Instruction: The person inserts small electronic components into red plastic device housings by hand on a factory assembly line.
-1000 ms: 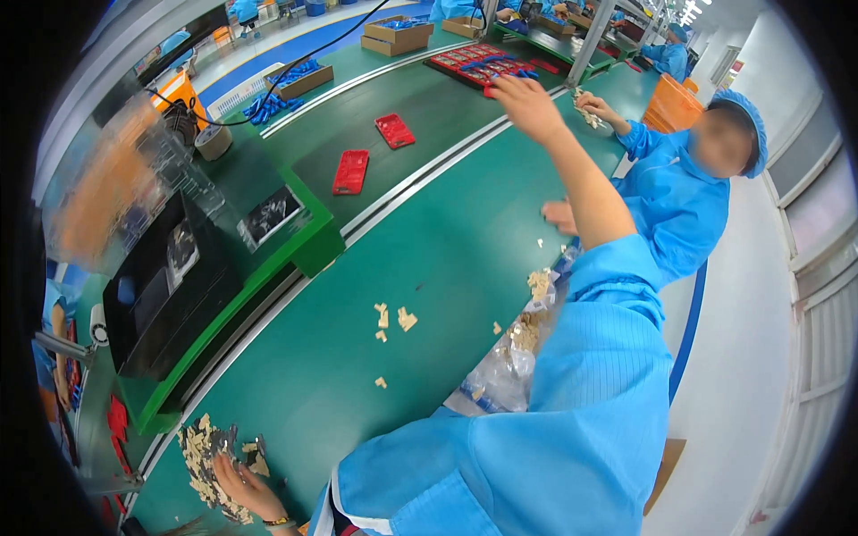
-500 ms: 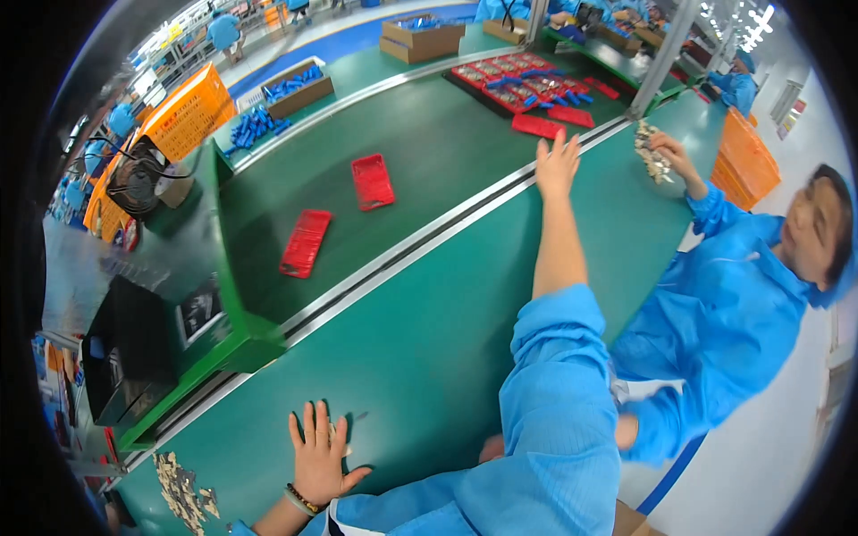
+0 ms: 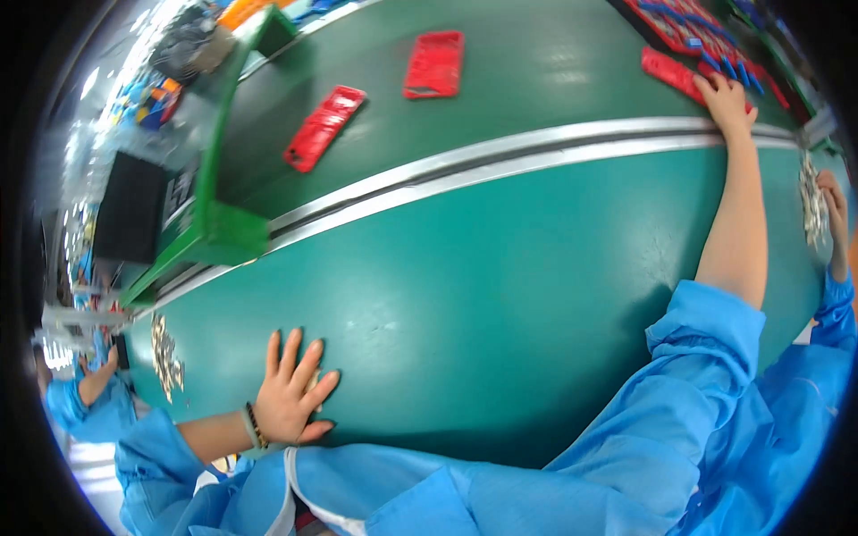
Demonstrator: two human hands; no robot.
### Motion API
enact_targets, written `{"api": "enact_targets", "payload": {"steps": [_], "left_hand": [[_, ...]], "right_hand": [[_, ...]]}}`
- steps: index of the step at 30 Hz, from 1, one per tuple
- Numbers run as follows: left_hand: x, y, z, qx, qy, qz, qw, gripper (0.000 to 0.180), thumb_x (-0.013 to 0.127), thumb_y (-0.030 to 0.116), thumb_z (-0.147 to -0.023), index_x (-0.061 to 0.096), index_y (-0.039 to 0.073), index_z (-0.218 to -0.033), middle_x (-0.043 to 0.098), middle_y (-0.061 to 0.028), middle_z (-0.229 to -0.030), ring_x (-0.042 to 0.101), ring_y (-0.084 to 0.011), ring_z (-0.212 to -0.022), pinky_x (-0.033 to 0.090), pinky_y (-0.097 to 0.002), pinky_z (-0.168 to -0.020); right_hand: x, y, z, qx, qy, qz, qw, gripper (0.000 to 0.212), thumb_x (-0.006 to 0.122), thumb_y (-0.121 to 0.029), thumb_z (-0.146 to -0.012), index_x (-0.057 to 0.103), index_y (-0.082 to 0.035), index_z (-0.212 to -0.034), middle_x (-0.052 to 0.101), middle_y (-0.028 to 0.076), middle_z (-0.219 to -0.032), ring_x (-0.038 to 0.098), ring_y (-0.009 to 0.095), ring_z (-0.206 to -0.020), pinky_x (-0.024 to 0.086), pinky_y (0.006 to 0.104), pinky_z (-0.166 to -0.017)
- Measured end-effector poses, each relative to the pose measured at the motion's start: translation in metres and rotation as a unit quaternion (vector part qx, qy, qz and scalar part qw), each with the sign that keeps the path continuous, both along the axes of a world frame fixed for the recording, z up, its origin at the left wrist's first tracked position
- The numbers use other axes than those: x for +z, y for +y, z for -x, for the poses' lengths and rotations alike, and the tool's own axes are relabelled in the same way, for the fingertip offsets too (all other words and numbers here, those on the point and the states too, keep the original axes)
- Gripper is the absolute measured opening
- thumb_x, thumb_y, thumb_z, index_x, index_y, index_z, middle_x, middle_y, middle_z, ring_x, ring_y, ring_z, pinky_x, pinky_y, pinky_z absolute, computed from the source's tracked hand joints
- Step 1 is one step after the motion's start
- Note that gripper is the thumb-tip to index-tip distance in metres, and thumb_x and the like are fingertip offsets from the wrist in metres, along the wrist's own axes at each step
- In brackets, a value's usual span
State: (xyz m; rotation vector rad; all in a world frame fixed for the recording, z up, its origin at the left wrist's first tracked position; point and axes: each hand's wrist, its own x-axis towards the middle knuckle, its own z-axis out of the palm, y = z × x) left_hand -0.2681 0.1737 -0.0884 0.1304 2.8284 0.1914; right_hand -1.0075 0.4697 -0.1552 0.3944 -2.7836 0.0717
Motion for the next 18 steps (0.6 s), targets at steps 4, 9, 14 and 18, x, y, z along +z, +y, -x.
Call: {"api": "enact_targets", "payload": {"steps": [4, 9, 14, 18], "left_hand": [[0.005, 0.007, 0.008, 0.012, 0.025, 0.007, 1.000, 0.076, 0.060, 0.052, -0.080, 0.036, 0.018, -0.144, 0.025, -0.0231, -0.150, 0.025, -0.0493, -0.135, 0.015, -0.0691, -0.105], [0.006, 0.009, 0.002, 0.013, 0.108, -0.027, 0.994, 0.070, 0.056, 0.045, -0.086, 0.033, 0.019, -0.146, 0.025, -0.0228, -0.151, 0.024, -0.0484, -0.136, 0.016, -0.0665, -0.107], [-0.009, 0.002, -0.006, -0.001, 0.210, -0.039, 0.977, 0.065, 0.053, 0.041, -0.089, 0.034, 0.017, -0.146, 0.027, -0.0222, -0.150, 0.024, -0.0458, -0.137, 0.016, -0.0634, -0.109], [-0.032, 0.005, -0.004, -0.051, 0.275, -0.059, 0.958, 0.063, 0.052, 0.040, -0.090, 0.037, 0.012, -0.143, 0.030, -0.0219, -0.148, 0.026, -0.0415, -0.138, 0.016, -0.0590, -0.111]], "right_hand": [[-0.013, -0.036, -0.050, 0.080, 0.051, 0.059, 0.994, 0.051, 0.052, -0.060, -0.085, 0.060, -0.026, -0.122, 0.049, 0.006, -0.133, 0.042, 0.030, -0.127, 0.031, 0.0516, -0.104], [0.014, -0.078, -0.172, 0.083, 0.049, 0.072, 0.993, 0.043, 0.054, -0.056, -0.086, 0.065, -0.025, -0.113, 0.053, 0.004, -0.127, 0.044, 0.028, -0.124, 0.034, 0.0501, -0.101], [0.028, -0.208, -0.342, 0.104, 0.054, 0.072, 0.991, 0.048, 0.045, -0.052, -0.088, 0.068, -0.015, -0.109, 0.058, 0.009, -0.122, 0.045, 0.032, -0.120, 0.031, 0.0578, -0.096], [0.028, -0.291, -0.481, 0.122, 0.077, 0.063, 0.987, 0.052, 0.050, -0.052, -0.085, 0.066, -0.009, -0.110, 0.055, 0.012, -0.122, 0.046, 0.031, -0.118, 0.035, 0.0508, -0.094]]}}
